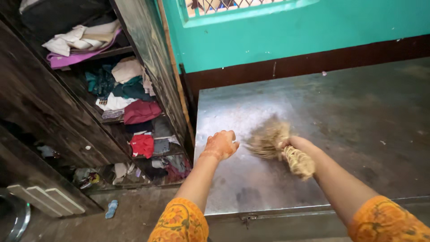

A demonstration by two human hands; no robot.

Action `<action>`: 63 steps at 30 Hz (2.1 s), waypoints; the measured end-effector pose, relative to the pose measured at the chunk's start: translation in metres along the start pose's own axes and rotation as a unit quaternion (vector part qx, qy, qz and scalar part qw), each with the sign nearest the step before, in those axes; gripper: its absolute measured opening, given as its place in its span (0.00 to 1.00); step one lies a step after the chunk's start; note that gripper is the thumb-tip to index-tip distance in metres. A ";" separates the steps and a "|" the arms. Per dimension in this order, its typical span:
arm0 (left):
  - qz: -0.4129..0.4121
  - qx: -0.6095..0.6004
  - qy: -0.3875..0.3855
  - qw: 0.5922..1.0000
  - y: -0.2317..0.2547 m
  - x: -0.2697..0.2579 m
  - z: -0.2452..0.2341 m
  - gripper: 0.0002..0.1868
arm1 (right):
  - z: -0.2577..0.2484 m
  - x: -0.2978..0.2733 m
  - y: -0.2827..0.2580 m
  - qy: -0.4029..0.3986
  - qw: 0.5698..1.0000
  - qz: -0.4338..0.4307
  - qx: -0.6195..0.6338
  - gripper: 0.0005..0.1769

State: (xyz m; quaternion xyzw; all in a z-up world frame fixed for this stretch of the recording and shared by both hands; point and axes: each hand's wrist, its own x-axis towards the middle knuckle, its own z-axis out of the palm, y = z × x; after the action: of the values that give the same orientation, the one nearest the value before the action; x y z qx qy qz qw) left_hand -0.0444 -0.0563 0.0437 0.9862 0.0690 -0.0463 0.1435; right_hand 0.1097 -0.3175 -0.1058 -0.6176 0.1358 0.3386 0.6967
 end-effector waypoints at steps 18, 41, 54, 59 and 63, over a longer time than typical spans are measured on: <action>-0.033 -0.015 -0.084 0.996 -0.001 -0.025 0.015 0.34 | 0.092 -0.121 0.039 -0.237 0.964 0.115 -0.027 0.13; 0.042 0.179 -0.054 0.982 0.046 -0.013 0.000 0.26 | 0.064 -0.150 0.018 -0.231 0.958 0.043 -0.167 0.07; 0.048 0.165 -0.063 0.983 0.065 -0.021 0.008 0.26 | -0.106 -0.112 0.013 -0.070 0.991 0.086 0.071 0.08; 0.052 0.150 -0.048 0.986 0.068 -0.014 0.012 0.25 | -0.124 -0.096 -0.014 -0.002 0.999 0.017 -0.047 0.09; 0.053 0.151 -0.044 0.986 0.065 0.000 0.028 0.26 | -0.083 -0.124 -0.033 -0.087 0.994 -0.007 0.073 0.07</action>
State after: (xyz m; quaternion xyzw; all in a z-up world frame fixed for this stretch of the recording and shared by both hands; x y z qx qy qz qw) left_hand -0.0365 -0.1266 0.0345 0.9957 0.0022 -0.0922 -0.0020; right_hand 0.0587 -0.4347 -0.0222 -0.5347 0.0947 0.3750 0.7513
